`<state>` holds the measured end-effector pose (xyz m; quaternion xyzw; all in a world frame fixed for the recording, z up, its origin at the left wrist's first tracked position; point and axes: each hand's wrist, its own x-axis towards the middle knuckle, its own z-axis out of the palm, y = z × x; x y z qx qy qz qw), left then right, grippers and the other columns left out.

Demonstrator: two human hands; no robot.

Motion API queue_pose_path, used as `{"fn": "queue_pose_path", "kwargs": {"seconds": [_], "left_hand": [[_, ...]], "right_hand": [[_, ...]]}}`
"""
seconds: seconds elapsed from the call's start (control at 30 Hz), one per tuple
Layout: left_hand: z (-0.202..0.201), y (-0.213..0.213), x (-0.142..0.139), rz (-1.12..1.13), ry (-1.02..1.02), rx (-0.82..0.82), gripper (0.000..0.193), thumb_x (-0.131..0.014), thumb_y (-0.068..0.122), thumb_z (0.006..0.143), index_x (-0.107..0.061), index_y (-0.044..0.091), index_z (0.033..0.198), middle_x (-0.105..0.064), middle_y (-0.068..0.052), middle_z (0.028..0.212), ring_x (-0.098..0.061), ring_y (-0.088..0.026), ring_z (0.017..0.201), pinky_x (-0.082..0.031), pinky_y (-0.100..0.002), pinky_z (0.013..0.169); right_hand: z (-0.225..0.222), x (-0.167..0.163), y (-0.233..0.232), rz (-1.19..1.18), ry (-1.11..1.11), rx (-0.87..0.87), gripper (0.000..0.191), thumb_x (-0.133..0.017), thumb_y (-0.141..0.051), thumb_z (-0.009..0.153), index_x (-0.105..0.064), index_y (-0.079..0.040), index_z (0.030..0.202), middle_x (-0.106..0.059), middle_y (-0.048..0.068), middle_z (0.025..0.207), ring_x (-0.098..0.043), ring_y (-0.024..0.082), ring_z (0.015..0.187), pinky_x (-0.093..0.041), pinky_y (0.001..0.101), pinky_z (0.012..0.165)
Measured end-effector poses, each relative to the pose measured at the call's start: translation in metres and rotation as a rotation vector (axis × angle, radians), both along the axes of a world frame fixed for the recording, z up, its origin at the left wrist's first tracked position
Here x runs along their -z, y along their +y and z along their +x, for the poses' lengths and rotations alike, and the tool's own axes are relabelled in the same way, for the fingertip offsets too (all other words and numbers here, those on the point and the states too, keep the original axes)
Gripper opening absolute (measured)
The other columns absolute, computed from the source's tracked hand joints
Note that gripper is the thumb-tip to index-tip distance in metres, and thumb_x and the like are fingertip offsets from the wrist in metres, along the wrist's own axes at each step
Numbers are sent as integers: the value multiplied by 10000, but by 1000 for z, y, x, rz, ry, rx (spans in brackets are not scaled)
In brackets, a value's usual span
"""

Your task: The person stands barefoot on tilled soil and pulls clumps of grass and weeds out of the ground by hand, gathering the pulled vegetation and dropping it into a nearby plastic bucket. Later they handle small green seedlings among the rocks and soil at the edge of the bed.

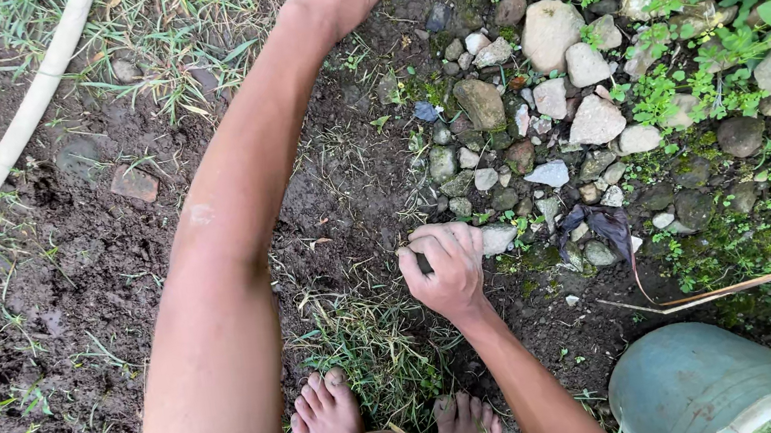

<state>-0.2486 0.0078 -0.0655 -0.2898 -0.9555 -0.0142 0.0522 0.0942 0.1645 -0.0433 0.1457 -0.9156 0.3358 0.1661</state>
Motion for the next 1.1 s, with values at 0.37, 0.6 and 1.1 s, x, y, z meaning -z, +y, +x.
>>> {"fn": "queue_pose_path", "kwargs": {"seconds": [0.37,0.6,1.1], "left_hand": [[198,-27,-82,479,-268,146,286,-548,298,972,-705,62,1004,-629,-163,606,-647,-361,532,-534,-508,535],[360,-2,-133,-256,-963,104,550,-459,553,1017,-717,70,966,-719,-80,920,-627,-264,1117,-434,-568,1022],[107,7,-33,744,33,-242,509,-770,362,876,-533,-5,1138,-563,-234,1123,-541,-422,1060,-454,-519,846]], "right_hand": [[3,8,4,-15,29,-8,155,-788,-87,817,-638,-98,855,-697,29,958,-619,229,892,-406,387,843],[15,15,24,-439,-9,164,38,-660,-4,932,-632,-22,913,-690,98,972,-663,188,870,-556,318,796],[222,-67,98,-587,-773,480,94,-622,-53,937,-671,19,973,-713,89,966,-651,139,877,-524,296,806]]}}
